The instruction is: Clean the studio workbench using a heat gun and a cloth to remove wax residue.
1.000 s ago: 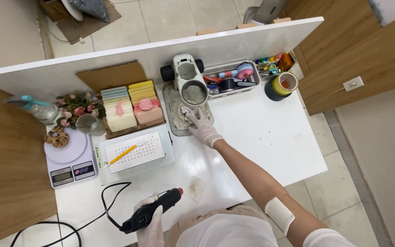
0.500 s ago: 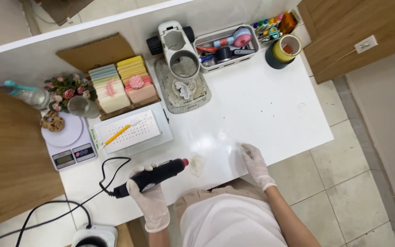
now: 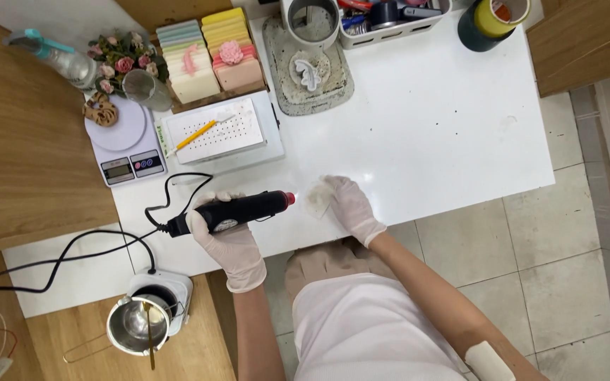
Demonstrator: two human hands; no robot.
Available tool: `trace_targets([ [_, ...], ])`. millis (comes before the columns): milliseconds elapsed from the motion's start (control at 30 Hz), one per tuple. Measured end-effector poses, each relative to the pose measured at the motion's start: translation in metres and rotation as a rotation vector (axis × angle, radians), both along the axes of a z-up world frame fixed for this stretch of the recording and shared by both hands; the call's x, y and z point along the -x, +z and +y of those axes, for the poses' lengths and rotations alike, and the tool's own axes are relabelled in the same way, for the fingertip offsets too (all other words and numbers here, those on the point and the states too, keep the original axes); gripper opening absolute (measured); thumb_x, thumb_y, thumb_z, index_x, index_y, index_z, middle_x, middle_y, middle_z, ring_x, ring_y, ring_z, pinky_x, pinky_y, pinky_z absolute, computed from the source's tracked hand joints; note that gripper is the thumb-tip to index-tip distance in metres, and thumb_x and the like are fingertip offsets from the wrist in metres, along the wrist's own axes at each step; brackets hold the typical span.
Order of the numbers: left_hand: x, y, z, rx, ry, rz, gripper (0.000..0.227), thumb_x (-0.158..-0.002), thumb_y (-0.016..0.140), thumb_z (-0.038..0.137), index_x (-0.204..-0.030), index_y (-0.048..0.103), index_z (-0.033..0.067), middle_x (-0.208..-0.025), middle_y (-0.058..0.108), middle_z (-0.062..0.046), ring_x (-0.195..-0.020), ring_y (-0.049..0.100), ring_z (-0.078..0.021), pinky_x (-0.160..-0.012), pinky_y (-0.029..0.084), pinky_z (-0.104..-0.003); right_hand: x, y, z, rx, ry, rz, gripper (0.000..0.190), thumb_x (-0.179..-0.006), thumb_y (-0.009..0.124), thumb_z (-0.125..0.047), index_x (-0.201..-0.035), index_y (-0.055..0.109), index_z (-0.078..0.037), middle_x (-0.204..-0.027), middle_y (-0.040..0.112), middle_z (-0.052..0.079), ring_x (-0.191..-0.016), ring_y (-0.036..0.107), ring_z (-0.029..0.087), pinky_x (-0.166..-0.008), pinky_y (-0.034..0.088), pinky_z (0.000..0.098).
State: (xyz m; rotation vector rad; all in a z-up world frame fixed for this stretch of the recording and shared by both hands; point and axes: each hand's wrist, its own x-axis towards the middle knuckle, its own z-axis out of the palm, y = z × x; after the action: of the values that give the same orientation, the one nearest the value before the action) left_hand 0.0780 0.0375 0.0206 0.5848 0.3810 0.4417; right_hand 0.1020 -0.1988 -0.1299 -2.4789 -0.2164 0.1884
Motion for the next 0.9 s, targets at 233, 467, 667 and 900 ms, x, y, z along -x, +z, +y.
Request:
trace_targets([
  [233, 0.015, 0.003, 0.000, -0.001, 0.032, -0.043, 0.030, -0.100, 0.065, 0.035, -0.111, 0.062, 0.0069, -0.102, 0.062, -0.008, -0.099, 0.060, -0.0261, -0.102, 0.052, -0.047, 0.001, -0.019, 0.002, -0.204, 0.007, 0.257, 0.031, -0.112, 0.049, -0.022, -0.138, 0.061, -0.010, -0.140, 0.063, 0.011, -0.130, 0.060, 0.029, -0.115, 0.045, 0.0368],
  [467, 0.023, -0.008, 0.001, 0.016, 0.107, 0.023, 0.027, -0.098, 0.065, 0.031, -0.107, 0.061, 0.0069, -0.098, 0.061, -0.008, -0.096, 0.060, -0.0235, -0.098, 0.053, -0.041, 0.009, -0.048, 0.006, 0.556, 0.628, -0.308, 0.056, -0.090, 0.054, -0.012, -0.145, 0.053, -0.014, -0.148, 0.053, 0.007, -0.136, 0.051, 0.025, -0.110, 0.045, 0.0370],
  [667, 0.019, 0.000, -0.005, 0.039, 0.144, 0.053, 0.024, -0.095, 0.066, 0.031, -0.103, 0.060, 0.0098, -0.092, 0.061, -0.006, -0.088, 0.060, -0.0224, -0.090, 0.054, -0.041, 0.014, -0.059, -0.001, 0.462, 0.533, -0.357, 0.048, -0.090, 0.056, -0.012, -0.139, 0.059, -0.013, -0.141, 0.061, 0.006, -0.129, 0.059, 0.023, -0.107, 0.048, 0.0379],
  [900, 0.016, -0.013, -0.009, 0.019, 0.124, 0.068, 0.022, -0.095, 0.067, 0.029, -0.101, 0.058, 0.0092, -0.092, 0.060, -0.006, -0.087, 0.059, -0.0202, -0.088, 0.053, -0.038, 0.046, -0.014, -0.048, -0.042, 0.049, -0.238, 0.019, -0.109, 0.052, -0.020, -0.122, 0.064, -0.013, -0.117, 0.073, 0.008, -0.104, 0.072, 0.020, -0.092, 0.060, 0.0321],
])
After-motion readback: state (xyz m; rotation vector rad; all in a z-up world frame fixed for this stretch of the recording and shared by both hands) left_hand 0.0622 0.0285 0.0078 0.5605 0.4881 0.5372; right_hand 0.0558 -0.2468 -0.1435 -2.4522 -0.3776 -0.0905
